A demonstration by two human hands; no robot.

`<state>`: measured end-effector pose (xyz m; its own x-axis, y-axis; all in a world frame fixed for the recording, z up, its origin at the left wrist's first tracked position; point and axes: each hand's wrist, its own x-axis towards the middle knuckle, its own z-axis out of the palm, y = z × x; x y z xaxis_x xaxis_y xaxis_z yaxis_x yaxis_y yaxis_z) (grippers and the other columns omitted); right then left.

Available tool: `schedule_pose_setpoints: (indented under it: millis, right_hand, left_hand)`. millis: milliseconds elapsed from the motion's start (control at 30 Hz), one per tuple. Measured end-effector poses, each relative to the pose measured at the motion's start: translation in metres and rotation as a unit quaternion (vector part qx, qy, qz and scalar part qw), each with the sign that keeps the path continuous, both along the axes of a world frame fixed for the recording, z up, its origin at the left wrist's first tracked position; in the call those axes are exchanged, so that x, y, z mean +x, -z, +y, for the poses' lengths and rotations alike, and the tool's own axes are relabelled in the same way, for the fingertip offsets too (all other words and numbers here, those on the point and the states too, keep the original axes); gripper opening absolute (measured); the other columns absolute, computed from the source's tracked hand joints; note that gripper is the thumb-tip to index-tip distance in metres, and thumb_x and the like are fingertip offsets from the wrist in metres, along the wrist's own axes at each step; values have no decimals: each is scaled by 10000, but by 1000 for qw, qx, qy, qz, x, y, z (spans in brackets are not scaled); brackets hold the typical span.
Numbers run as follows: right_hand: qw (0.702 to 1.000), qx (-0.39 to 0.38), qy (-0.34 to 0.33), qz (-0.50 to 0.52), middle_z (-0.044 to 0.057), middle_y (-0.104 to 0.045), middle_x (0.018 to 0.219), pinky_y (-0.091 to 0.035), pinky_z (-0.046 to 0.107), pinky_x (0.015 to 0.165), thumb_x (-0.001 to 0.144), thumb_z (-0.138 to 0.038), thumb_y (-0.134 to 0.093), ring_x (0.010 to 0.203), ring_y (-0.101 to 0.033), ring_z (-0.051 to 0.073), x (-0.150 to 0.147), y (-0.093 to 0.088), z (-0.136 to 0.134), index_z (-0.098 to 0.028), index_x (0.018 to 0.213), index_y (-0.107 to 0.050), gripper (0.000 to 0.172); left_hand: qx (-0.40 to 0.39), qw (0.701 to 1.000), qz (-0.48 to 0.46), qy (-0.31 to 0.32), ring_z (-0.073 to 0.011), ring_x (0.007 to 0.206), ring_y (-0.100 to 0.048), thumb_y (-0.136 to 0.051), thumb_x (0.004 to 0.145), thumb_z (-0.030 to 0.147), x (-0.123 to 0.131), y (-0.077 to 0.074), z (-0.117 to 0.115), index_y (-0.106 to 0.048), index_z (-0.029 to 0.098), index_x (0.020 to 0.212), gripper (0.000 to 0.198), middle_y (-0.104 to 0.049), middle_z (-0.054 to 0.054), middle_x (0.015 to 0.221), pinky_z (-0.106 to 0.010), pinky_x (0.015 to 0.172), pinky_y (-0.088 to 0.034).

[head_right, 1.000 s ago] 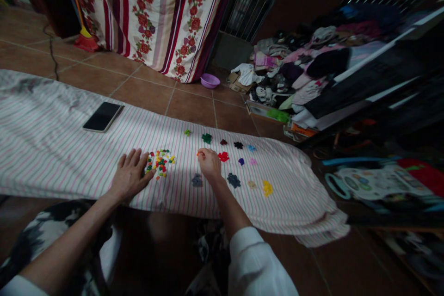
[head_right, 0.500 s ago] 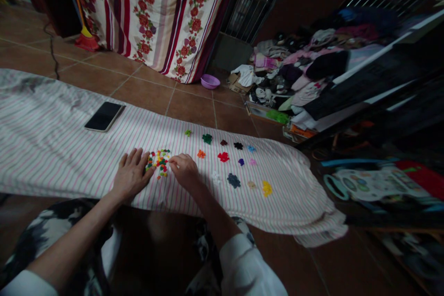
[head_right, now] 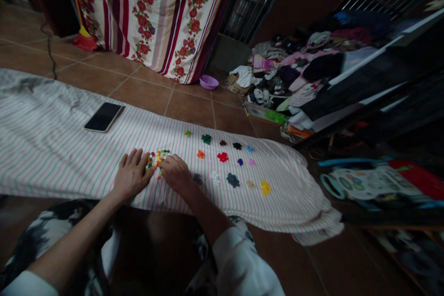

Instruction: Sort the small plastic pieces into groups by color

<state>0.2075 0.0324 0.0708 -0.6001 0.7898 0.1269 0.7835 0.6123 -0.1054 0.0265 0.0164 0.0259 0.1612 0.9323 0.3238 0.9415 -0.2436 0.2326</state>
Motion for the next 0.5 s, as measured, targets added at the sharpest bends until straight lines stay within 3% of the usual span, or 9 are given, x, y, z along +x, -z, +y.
schedule_pose_setpoints:
  millis: [267, 500]
  right_hand:
    - [999, 38, 7, -5, 64, -657, 875, -444, 353, 860, 984, -151, -509, 874, -555, 215, -10, 13, -2, -185, 882, -686, 207]
    - [998, 16, 12, 52, 43, -654, 834, -450, 333, 853, 955, -161, -546, 846, -573, 200, -8, 9, 0, -206, 838, -672, 178]
  left_hand:
    - [19, 1000, 10, -5, -386, 1396, -467, -402, 948, 510, 0, 1, 0, -594, 107, 1343, 596, -544, -239, 1451, -571, 1147, -341]
    - [22, 1000, -10, -5, -369, 1403, -460, -408, 937, 501, 0, 2, 0, -593, 137, 1341, 575, -559, -219, 1443, -572, 1150, -333]
